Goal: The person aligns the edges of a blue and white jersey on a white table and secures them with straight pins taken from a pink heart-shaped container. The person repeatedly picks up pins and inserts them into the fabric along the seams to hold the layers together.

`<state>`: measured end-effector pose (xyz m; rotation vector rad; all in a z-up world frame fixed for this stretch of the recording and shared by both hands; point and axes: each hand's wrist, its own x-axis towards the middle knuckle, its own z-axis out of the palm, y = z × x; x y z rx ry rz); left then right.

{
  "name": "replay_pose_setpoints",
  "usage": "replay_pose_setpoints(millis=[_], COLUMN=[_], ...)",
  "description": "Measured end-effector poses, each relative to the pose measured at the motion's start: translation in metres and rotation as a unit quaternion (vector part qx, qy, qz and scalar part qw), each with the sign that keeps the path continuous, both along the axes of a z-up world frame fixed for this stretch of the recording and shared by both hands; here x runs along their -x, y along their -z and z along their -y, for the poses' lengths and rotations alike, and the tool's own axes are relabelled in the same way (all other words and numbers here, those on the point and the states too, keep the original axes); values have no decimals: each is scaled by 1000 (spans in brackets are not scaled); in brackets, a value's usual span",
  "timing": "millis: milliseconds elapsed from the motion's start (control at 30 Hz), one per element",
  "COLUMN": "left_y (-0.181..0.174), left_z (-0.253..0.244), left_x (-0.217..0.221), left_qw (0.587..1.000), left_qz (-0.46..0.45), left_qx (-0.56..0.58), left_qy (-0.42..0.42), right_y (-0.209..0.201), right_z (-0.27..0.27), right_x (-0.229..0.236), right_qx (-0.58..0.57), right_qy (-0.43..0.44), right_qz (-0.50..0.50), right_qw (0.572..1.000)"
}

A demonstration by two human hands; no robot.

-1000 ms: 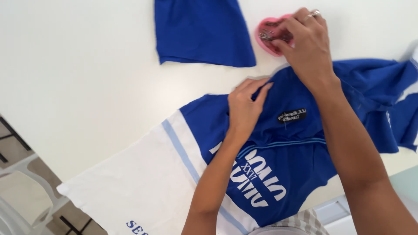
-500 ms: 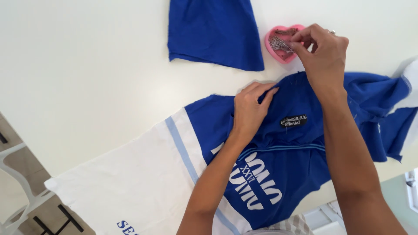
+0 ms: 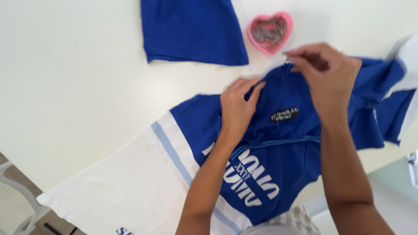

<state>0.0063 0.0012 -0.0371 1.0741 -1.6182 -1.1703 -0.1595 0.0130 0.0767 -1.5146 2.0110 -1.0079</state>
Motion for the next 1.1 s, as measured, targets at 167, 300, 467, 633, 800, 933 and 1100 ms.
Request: replay_pose_setpoints(millis=[167,300,467,633,800,933,1100], left_y=[-13,-8,-17,-21,-28,-31,-31], left_z=[1,-1,-1,4,2,0,-1], left_x=[0,2,2,8,8,8,8], left_qw=[999,999,998,999,998,998,998], left_qz=[-5,-3,3,37,22,10,5], left_qx=[-32,-45,-56,-29,-50,-52,-52], left_qy=[-10,-24,-18,-4,-13,-24,-30], right_y=[44,68,70,81,75,72,70], right_z=[-41,-52,-49,-52,-51,-49,-48], right_x=[-24,-30,-34,-30,-36,-38,-38], right_qx=[27,58,73,75,70,68,55], right_qy=[25,65,83,97,99,95,99], right_qz=[139,160,164,173,169,168,148], right_qw=[990,983,980,977,978,979,982])
